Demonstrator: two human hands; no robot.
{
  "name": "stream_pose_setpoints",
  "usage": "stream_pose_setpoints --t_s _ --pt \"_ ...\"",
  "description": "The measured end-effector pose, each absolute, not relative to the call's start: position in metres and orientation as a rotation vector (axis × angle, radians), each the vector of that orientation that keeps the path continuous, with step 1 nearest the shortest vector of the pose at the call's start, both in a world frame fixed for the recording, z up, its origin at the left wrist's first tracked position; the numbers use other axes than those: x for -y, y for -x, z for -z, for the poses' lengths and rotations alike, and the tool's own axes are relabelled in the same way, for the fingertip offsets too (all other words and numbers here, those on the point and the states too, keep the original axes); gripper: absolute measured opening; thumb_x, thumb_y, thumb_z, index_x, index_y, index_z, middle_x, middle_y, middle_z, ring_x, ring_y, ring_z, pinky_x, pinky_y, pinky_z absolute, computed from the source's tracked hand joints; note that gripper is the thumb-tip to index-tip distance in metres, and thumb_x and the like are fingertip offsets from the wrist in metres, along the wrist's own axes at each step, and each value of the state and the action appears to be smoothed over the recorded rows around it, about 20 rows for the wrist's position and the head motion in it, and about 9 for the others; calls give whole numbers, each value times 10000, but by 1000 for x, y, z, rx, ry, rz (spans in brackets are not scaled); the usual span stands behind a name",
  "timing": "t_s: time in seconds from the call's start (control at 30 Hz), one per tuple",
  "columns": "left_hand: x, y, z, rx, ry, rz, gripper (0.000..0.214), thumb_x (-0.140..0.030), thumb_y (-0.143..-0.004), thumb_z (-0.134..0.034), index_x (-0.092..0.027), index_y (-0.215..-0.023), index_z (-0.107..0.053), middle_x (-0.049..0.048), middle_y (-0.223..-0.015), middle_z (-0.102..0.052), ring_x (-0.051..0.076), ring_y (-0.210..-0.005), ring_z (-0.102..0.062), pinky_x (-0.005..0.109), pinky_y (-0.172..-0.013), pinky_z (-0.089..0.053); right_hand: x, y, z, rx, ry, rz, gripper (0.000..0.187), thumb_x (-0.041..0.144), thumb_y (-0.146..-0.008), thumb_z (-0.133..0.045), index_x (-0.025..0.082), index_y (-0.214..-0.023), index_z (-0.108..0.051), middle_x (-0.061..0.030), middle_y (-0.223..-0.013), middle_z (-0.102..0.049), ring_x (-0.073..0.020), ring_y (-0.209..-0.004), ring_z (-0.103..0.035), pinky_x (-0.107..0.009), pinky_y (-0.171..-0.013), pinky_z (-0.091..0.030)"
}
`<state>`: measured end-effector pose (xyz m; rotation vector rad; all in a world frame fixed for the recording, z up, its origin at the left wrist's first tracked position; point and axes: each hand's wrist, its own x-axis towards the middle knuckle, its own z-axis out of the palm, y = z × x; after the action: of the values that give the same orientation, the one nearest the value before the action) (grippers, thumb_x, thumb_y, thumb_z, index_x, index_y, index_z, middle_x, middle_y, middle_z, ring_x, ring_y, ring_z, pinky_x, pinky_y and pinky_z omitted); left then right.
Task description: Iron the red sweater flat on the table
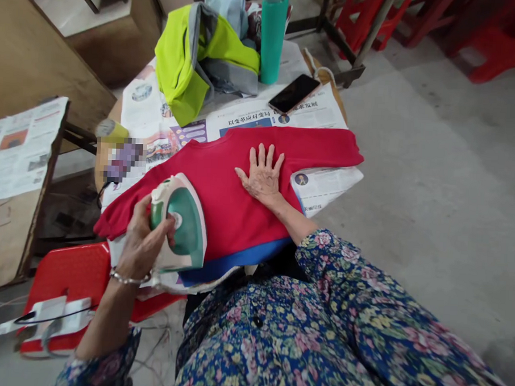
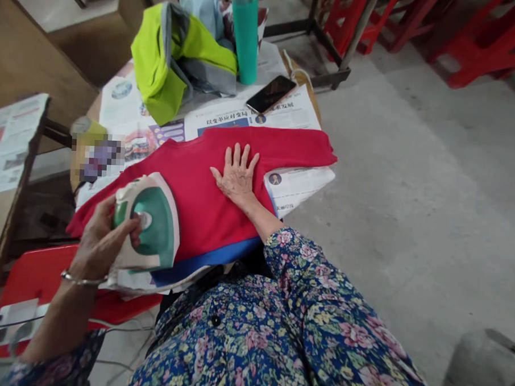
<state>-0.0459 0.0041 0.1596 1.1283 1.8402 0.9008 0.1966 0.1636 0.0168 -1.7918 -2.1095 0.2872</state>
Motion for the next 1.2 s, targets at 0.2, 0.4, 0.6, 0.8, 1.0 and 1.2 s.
stream_pose_setpoints --t_s 0.2,0.4,0.6,0.8,1.0,1.2 --pt "23 19 -170 -1714 -1252 -754 831 -448 -740 -886 -237 -1509 -654 -56 -731 -686 148 -453 -545 278 -439 -466 -178 -218 -27 2247 1721 -328 779 574 -1190 -431 120 -1821 -487 -247 -1887 -426 -552 -1711 -326 -827 -1338 -227" --pt "-14 6 -181 -1480 -1541 -495 738 -438 -714 -898 -301 -1431 -783 85 -1145 -846 260 -798 -765 296 -611 -620 -207 -269 -46 2546 1504 -377 628 577 -1190 -524 334 -1763 -606 -95 -1841 -521 -451 -1610 -425 -656 -1313 -346" --pt "-32 -6 -178 -1166 -1867 -104 651 -387 -816 -725 -305 -1459 -785 87 -1219 -839 272 -974 -810 322 -852 -655 -215 -279 -38 2557 1399 -301 622 616 -1209 -487 352 -1759 -610 -109 -1798 -541 -435 -1594 -410 -632 -1277 -365" --pt "-42 -5 -170 -1029 -1983 86 780 -410 -972 -608 -305 -1742 -540 94 -1524 -773 298 -1241 -775 364 -1020 -637 -219 -283 -22 2506 1254 -261 631 635 -1185 -509 344 -1728 -647 -158 -1727 -595 -460 -1533 -446 -681 -1204 -411" --pt "-61 5 -175 -1323 -1716 -238 831 -499 -924 -770 -284 -1705 -584 111 -1384 -810 226 -789 -753 319 -650 -633 -218 -286 -20 2500 1291 -247 662 652 -1171 -513 335 -1738 -639 -162 -1731 -594 -473 -1505 -455 -682 -1180 -422" --pt "-25 22 -172 -1512 -1389 -566 857 -462 -801 -882 -231 -1590 -638 -15 -845 -733 130 -483 -556 270 -444 -483 -214 -286 -17 2473 1295 -238 639 609 -1176 -502 292 -1698 -687 -180 -1704 -622 -475 -1490 -472 -677 -1169 -429"
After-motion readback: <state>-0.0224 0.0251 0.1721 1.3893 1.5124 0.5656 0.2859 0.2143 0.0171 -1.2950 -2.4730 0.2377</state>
